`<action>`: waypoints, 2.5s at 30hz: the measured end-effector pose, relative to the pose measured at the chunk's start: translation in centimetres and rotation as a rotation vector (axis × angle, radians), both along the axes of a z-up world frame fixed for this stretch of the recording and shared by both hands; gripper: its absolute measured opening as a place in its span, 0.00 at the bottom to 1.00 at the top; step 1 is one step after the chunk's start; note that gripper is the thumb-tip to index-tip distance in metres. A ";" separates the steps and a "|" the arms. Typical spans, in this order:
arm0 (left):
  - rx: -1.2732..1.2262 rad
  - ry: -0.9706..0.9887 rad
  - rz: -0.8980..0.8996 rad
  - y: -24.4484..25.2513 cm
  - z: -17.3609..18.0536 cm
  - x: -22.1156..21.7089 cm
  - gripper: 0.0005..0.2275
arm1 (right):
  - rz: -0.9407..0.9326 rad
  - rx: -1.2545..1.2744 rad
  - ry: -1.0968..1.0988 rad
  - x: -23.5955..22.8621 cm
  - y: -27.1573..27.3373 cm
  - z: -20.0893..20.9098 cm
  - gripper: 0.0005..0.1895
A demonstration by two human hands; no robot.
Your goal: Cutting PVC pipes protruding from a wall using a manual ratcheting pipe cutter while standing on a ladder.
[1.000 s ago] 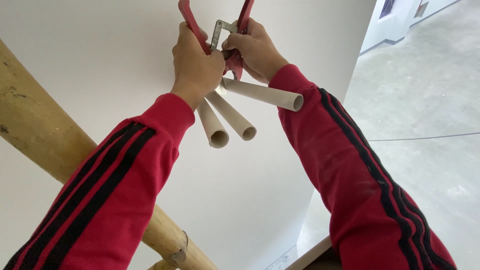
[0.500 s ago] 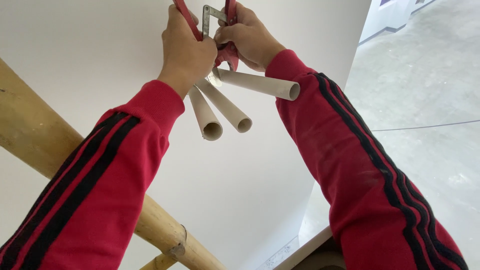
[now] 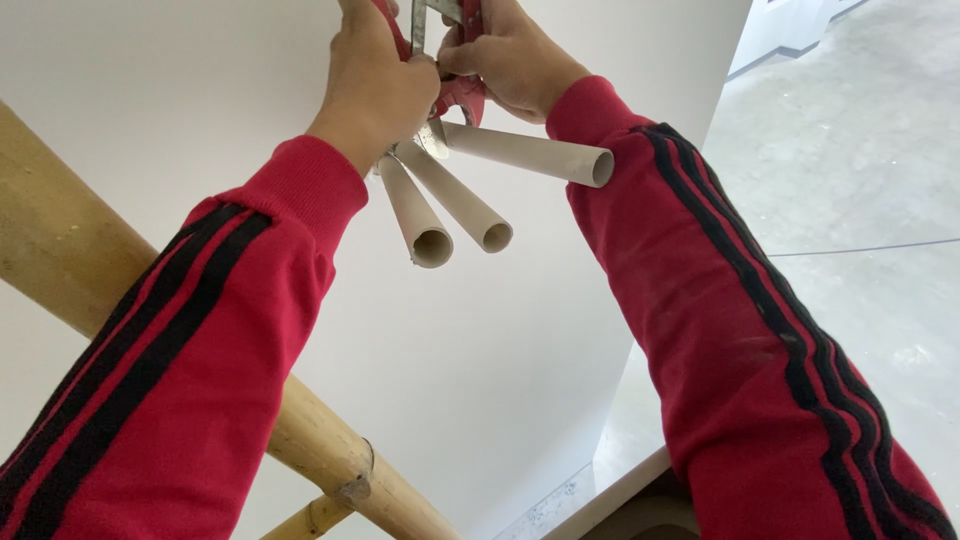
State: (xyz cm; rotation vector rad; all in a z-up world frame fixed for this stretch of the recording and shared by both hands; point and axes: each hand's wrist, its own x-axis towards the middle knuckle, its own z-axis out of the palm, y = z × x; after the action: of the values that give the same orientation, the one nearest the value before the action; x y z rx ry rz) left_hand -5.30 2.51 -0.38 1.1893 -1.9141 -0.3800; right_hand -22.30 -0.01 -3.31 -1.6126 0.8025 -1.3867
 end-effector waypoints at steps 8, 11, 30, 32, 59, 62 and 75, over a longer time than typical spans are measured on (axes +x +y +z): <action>0.105 -0.077 -0.037 1.8 0.9 -0.4 0.25 | -0.088 -0.002 0.175 -1.6 2.4 3.1 0.12; 0.066 -0.119 0.046 -0.2 -0.2 -0.1 0.20 | 0.103 0.038 0.104 -2.3 2.6 4.1 0.08; -0.314 -0.496 0.256 -1.0 -2.1 -0.6 0.33 | -0.835 -0.115 0.729 4.6 3.7 7.4 0.31; -0.427 -0.643 0.380 0.9 -2.6 -0.9 0.48 | -0.828 -0.038 0.734 4.9 4.5 7.9 0.30; -0.244 -0.409 -0.133 13.5 2.0 6.9 0.18 | -0.562 0.315 -0.091 -1.4 4.7 2.6 0.15; -0.257 -0.429 -0.148 13.5 1.6 6.8 0.18 | -0.582 0.404 -0.133 -1.5 4.8 1.9 0.18; 0.111 -0.429 -0.582 14.8 -0.4 5.3 0.26 | -0.619 0.389 -0.126 -0.6 4.3 2.8 0.16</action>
State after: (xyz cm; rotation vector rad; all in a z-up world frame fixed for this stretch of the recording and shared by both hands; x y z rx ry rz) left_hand 0.04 17.31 -0.75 0.7994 -2.6446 -0.5758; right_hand -22.92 4.30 -0.47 -0.9997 1.4711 -1.5970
